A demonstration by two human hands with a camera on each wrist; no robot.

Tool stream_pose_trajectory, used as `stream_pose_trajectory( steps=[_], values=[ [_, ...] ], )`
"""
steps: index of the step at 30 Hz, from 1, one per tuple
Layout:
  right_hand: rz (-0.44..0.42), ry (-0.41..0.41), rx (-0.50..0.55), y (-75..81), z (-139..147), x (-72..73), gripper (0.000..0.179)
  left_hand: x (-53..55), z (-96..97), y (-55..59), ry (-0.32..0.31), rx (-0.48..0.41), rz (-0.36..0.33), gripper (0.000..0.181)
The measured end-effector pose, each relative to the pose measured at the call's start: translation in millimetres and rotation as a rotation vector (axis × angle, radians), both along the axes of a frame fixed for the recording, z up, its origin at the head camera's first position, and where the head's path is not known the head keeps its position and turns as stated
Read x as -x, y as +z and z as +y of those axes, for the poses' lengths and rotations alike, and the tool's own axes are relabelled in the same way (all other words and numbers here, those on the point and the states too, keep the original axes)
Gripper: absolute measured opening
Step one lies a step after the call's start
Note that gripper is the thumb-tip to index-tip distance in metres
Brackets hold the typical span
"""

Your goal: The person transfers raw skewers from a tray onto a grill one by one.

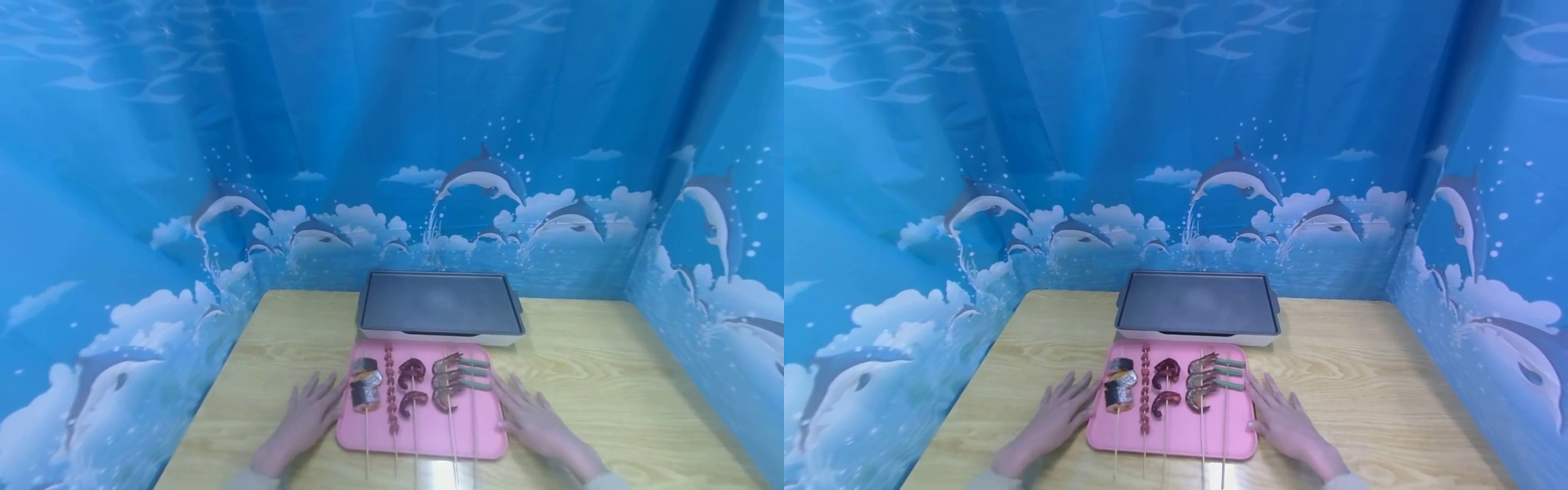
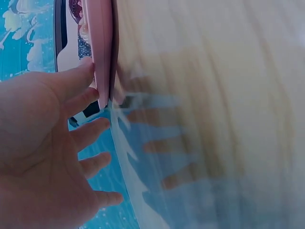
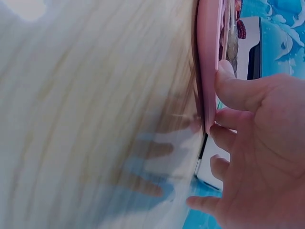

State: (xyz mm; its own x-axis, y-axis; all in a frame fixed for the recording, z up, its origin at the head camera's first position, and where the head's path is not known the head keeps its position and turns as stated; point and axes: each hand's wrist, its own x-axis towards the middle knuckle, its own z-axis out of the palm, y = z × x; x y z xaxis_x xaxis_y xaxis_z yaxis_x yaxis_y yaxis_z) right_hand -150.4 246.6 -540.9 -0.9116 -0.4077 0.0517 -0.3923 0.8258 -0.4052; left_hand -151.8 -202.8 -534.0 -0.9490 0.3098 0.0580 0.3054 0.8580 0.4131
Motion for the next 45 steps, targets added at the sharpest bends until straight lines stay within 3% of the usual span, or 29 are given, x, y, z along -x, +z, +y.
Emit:
stream_pose_trajectory(
  steps=[6,11,16,22,27,30,34,39,41,43,45],
  values=[
    [0.015,-0.016,0.028,7.6,9,-4.8,0.068,1.4,11.5,2.6,-0.01,-0.003,-0.027,0.052],
    [-0.023,-0.029,0.001,13.4,15,-6.7,0.068,2.6,19.0,5.1,-0.014,0.002,-0.05,0.053],
    [-0.025,-0.018,0.018,12.0,19,-6.2,0.068,2.1,20.8,5.4,-0.023,-0.004,-0.053,0.054],
    [0.1,0.03,0.092,-0.9,23,-3.0,0.07,0.3,20.3,5.6,-0.026,0.005,-0.04,0.055],
    [0.227,0.065,0.088,-10.3,22,3.2,0.067,-0.1,20.3,6.9,-0.021,-0.008,-0.043,0.055],
    [0.223,0.069,0.061,-10.2,22,5.8,0.063,0.3,21.3,7.4,-0.022,-0.017,-0.042,0.055],
    [0.2,0.057,0.035,-8.8,23,5.9,0.062,2.2,25.2,8.4,-0.016,-0.016,0.016,0.048],
    [0.23,0.073,0.01,-19.9,30,7.8,0.062,4.3,35.2,16.7,0.124,-0.123,0.099,0.03],
    [0.231,0.073,-0.002,-23.7,33,8.6,0.062,3.7,39.7,20.0,0.17,-0.213,0.09,0.023],
    [0.237,0.068,0.001,-23.5,33,9.0,0.063,2.3,43.7,20.9,0.17,-0.31,0.036,0.017],
    [0.232,0.062,-0.003,-20.7,33,9.2,0.063,0.1,47.4,20.2,0.141,-0.424,-0.064,0.013]
  ],
)
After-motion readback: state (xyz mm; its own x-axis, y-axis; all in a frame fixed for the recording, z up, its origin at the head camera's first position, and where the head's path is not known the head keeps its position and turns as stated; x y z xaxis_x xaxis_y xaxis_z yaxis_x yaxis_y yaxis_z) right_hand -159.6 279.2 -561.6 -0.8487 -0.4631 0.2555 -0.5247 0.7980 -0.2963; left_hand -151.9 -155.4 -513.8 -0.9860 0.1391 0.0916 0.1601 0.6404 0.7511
